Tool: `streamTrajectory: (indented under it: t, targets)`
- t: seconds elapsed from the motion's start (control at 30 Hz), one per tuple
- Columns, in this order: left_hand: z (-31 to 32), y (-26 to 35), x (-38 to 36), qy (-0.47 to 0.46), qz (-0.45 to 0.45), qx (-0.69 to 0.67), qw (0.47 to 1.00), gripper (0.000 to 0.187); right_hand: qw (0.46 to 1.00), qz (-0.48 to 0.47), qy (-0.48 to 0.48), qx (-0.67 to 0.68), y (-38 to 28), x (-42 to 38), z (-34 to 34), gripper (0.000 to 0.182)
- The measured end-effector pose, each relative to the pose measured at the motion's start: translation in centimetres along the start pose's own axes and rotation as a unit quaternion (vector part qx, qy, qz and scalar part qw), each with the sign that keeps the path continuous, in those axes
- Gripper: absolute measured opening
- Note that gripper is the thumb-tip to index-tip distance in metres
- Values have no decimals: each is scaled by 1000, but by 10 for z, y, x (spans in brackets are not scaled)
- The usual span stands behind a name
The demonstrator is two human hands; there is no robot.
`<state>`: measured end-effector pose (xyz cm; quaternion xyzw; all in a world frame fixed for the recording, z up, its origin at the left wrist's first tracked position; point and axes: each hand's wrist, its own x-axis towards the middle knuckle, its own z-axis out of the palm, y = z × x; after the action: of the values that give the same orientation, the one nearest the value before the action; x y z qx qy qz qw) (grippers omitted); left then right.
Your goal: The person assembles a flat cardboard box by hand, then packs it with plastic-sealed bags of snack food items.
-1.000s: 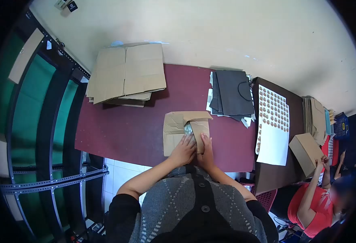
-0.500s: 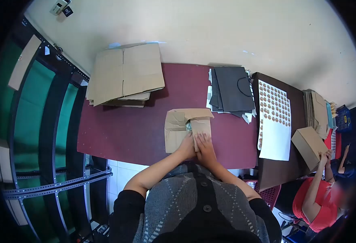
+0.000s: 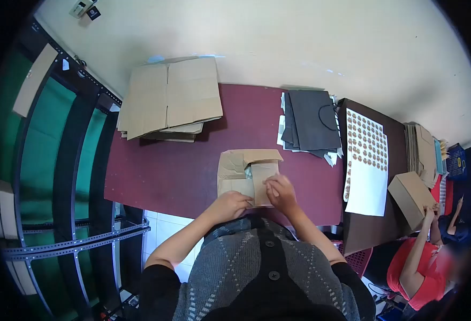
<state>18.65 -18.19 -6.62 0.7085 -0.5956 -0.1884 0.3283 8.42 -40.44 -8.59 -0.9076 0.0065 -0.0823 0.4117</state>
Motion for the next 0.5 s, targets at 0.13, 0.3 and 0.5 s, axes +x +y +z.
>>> streamTrajectory:
  t: [0.13,0.3,0.5]
  targets:
    - [-20,-3,1,275,-131,50,951,22,987,-17,150,-58,-41,67,-28,23]
    - [30,-61,15,452,-336,-76,823,40,991,-9,-12,-131,-9,80,0,21]
    - [34,-72,28,381,-355,-273,809,64,994,-40,-18,-104,7,53,13,28]
